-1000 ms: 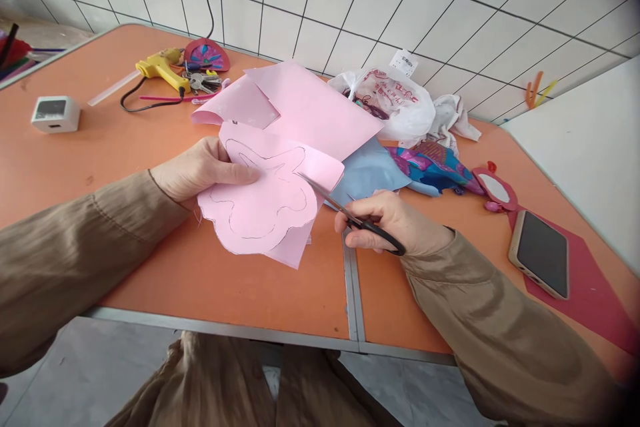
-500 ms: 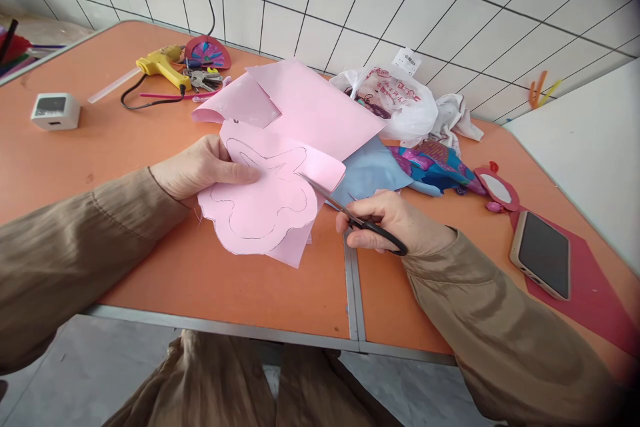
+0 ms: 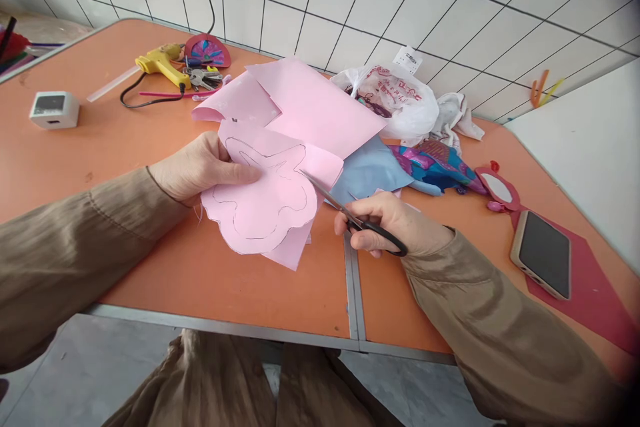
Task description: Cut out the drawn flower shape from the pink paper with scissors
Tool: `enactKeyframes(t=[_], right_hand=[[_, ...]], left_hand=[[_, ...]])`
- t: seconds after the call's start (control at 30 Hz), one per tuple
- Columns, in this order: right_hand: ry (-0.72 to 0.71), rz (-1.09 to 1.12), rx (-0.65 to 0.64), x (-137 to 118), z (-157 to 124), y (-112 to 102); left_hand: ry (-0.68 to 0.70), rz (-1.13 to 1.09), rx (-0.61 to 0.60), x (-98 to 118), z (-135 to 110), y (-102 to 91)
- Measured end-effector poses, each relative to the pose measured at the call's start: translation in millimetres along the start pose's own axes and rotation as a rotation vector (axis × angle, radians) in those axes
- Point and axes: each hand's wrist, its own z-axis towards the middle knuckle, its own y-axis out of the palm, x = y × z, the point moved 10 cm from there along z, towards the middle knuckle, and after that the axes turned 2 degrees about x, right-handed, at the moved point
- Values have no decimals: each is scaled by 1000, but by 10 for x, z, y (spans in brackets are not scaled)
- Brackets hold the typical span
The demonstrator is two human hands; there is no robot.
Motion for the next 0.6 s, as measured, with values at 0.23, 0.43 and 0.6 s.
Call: enactKeyframes(t=[0.23,0.43,0.6], right_hand=[[-14,-41,-18,-10,0,14],[-7,-54,-16,-3,-4,6],[-37,-44,-10,-27,13,4]], left_hand=[[17,9,-18,-6,14,3],[19,-15,-38,10,10,39],[4,-29,-39,-6,14,41]])
